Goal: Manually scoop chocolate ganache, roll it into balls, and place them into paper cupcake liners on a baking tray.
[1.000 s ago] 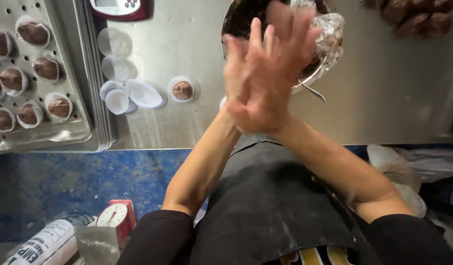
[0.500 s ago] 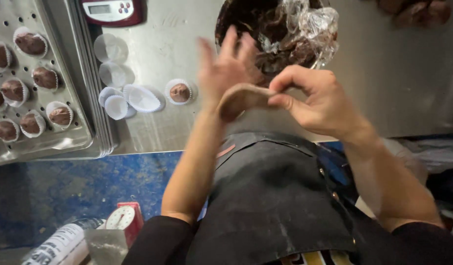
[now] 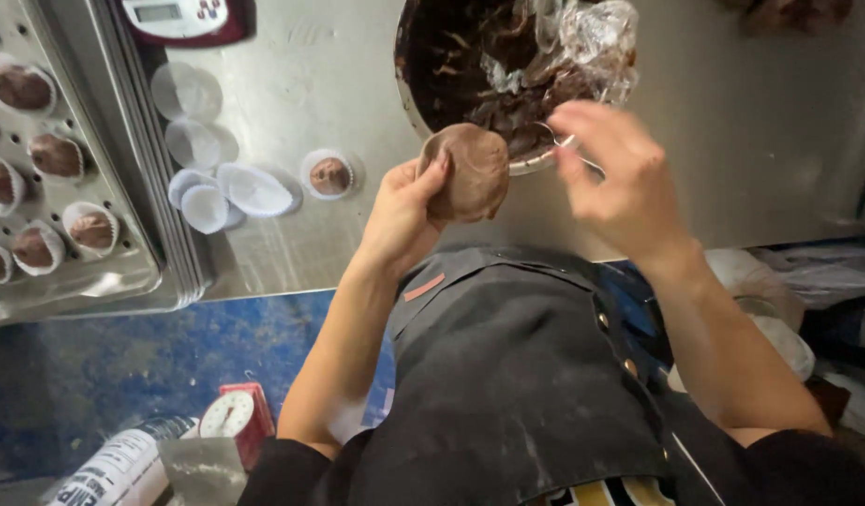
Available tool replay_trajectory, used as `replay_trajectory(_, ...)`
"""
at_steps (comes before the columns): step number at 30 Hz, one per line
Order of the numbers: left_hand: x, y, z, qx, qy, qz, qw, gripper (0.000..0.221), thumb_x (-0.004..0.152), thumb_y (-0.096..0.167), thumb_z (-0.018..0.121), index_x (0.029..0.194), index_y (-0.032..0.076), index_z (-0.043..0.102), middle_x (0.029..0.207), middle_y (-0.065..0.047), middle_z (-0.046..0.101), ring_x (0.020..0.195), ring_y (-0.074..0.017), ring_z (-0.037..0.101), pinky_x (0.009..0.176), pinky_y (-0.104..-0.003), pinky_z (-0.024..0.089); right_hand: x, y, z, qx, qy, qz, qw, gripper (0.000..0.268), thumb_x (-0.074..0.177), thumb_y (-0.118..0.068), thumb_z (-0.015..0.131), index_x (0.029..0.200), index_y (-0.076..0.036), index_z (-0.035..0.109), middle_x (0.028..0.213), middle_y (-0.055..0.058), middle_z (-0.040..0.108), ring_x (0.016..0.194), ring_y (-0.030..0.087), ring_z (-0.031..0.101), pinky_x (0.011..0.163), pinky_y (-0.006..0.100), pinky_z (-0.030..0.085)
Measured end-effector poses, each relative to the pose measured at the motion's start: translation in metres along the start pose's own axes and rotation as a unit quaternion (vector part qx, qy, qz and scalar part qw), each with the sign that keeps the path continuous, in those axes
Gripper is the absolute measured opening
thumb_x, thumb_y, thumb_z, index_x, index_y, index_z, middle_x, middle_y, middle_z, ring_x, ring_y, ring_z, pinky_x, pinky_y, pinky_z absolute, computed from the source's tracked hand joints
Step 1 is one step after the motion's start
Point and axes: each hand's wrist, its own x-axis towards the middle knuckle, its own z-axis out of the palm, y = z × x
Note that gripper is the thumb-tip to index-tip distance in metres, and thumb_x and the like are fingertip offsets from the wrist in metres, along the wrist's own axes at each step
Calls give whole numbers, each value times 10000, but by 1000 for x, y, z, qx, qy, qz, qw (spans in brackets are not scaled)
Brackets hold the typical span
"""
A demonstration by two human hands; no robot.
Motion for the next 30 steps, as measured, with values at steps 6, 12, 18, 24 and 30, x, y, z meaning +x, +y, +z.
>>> replay_trajectory(6,-11,-33,-36,52,0,-46,998,306,1039,135,555,1247,-75,633,1144,-126,721,1040,-226,705,934,-407,580,-26,74,22,-302,-207,235,900,427,990,-374,666,1299,-81,679,1004,217,715,919,421,695,749,541,537)
replay_trajectory(12,0,-59,-43,287,-3,2,958,353,945,94,683,1268,-48,682,1138,-90,742,1039,-135,677,935,-287,530,-21,90,39,-310,-209,187,909,175,1025,-283,625,1026,-144,730,901,165,729,823,422,696,714,547,542)
replay_trajectory(18,69,-99,-64,346,-28,28,937,318,930,108,713,1227,-3,742,1000,-13,772,890,-72,648,811,-247,542,-16,113,49,-357,-220,107,901,147,989,-192,606,979,-97,716,850,159,690,690,384,693,574,517,535)
replay_trajectory(24,94,-108,-87,337,-53,28,940,261,914,55,737,1166,4,779,962,4,775,852,-54,652,777,-239,545,-4,140,45,-269,-344,141,889,306,851,-151,579,1053,-129,808,893,209,755,771,398,703,717,512,567)
replay_trajectory(30,82,-101,-80,315,-14,24,949,214,1003,67,717,1163,-62,773,933,-38,711,825,-120,603,723,-291,491,9,126,11,48,-343,305,887,288,927,-169,643,1158,-69,782,855,92,778,677,150,631,587,314,495)
